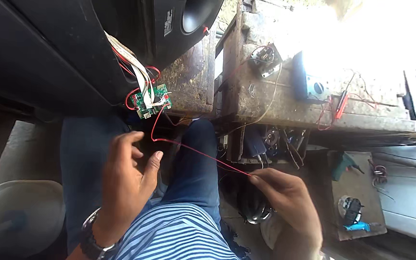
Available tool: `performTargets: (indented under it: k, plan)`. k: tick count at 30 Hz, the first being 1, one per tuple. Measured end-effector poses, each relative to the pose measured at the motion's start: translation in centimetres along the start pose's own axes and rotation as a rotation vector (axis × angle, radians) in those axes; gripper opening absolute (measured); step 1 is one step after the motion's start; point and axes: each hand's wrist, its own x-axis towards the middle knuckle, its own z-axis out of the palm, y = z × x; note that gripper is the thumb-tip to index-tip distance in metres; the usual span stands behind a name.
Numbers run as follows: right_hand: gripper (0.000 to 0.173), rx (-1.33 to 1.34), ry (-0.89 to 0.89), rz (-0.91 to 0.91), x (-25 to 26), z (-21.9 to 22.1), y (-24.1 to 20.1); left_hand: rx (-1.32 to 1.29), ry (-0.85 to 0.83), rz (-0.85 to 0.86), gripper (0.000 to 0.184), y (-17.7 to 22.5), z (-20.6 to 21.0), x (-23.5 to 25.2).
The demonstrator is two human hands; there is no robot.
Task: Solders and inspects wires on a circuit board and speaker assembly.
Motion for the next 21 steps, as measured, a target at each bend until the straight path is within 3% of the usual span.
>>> performTargets:
  k: [2,3,5,8,11,16,21]
  plan:
    - [0.016,-0.031,-0.014,-0.014,0.8,2.5,-0.3,-0.019,0.049,0.113,0.05,2.0,-0.4,-0.7]
    - [0.016,-0.027,-0.027,-0.035,1.3,3.8,-0.8,-0.073,-0.003,0.167,0.044,3.2,-0.2,-1.1]
    - [0.016,-0.014,-0.055,-0.111,2.2,6.4,-2.2,-0.189,-0.233,0.258,0.037,5.0,1.1,-1.5]
    - [0.015,-0.034,-0.049,-0.229,3.4,8.7,-4.2,-0.172,-0.529,0.278,0.044,5.5,3.3,-1.4]
    - [0.016,-0.07,-0.001,-0.255,4.1,7.8,-4.1,-0.212,-0.536,0.186,0.039,4.4,3.8,-0.8]
    - [0.011,0.045,0.064,-0.261,4.8,4.6,-1.6,-0.212,-0.474,0.173,0.026,2.4,2.6,0.0]
    - [0.008,0.064,0.075,-0.291,5.4,6.7,-1.6,0.099,-0.444,0.238,0.035,2.4,3.0,-0.2]
